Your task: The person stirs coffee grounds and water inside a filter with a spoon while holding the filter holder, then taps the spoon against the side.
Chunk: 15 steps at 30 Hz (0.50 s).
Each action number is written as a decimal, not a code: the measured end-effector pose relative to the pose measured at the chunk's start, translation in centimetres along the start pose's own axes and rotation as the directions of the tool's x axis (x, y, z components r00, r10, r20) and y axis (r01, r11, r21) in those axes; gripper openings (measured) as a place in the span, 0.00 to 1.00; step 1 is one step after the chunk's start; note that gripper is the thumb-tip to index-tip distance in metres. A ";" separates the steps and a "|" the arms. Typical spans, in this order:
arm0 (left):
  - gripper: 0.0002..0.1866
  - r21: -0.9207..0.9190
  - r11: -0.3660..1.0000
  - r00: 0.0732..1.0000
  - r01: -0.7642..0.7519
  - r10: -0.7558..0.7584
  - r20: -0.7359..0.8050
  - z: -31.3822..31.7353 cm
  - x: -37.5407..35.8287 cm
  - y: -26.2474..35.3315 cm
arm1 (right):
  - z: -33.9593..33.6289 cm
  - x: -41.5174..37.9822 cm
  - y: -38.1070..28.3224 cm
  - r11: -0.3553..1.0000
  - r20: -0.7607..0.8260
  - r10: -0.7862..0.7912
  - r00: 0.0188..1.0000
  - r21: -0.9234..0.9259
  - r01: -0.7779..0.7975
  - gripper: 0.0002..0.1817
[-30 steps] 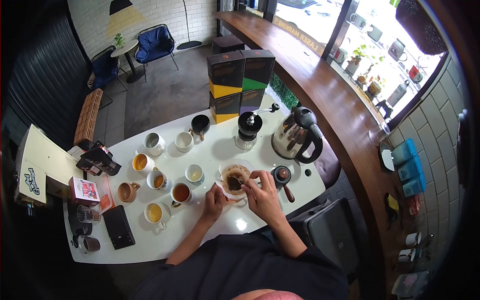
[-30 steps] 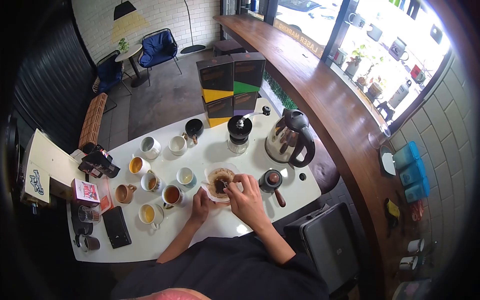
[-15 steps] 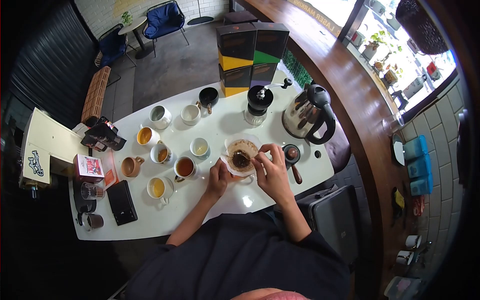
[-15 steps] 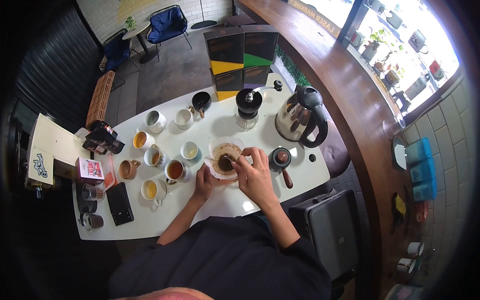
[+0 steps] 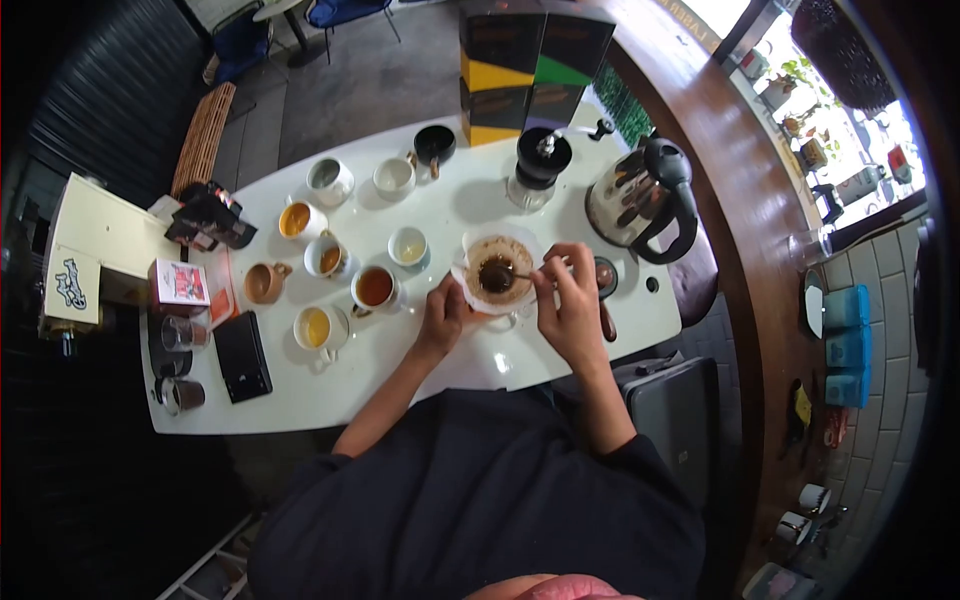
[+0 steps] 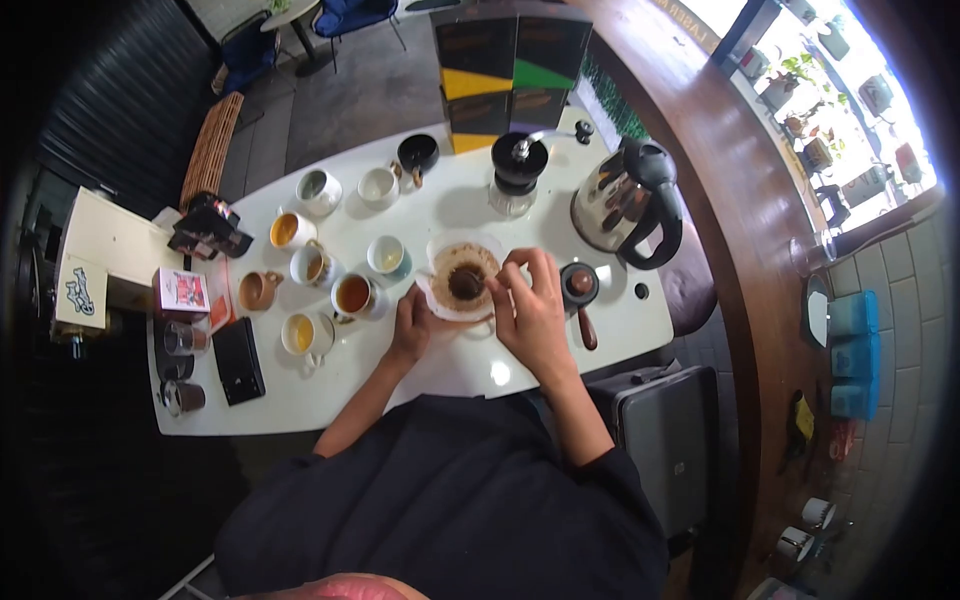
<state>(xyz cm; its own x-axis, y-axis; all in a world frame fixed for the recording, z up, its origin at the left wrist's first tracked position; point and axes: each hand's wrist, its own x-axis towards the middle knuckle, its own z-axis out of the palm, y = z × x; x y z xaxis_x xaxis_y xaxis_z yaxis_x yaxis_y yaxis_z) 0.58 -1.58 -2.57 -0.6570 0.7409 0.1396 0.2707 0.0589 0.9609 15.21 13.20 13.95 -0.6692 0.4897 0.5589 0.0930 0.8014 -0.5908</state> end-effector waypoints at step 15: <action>0.16 -0.119 0.984 0.988 -0.134 0.123 -0.097 1.1 1.0 3.0 | 1.3 -0.4 0.3 0.997 0.030 0.001 1.000 -0.078 0.001 0.05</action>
<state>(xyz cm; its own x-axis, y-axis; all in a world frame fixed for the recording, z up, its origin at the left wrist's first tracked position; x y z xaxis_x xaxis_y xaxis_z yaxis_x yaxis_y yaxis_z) 1.52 0.04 0.16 -0.6841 0.6739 0.2792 0.2709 -0.1207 0.9550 14.54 12.76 12.77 -0.6912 0.4800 0.5403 0.1492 0.8262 -0.5432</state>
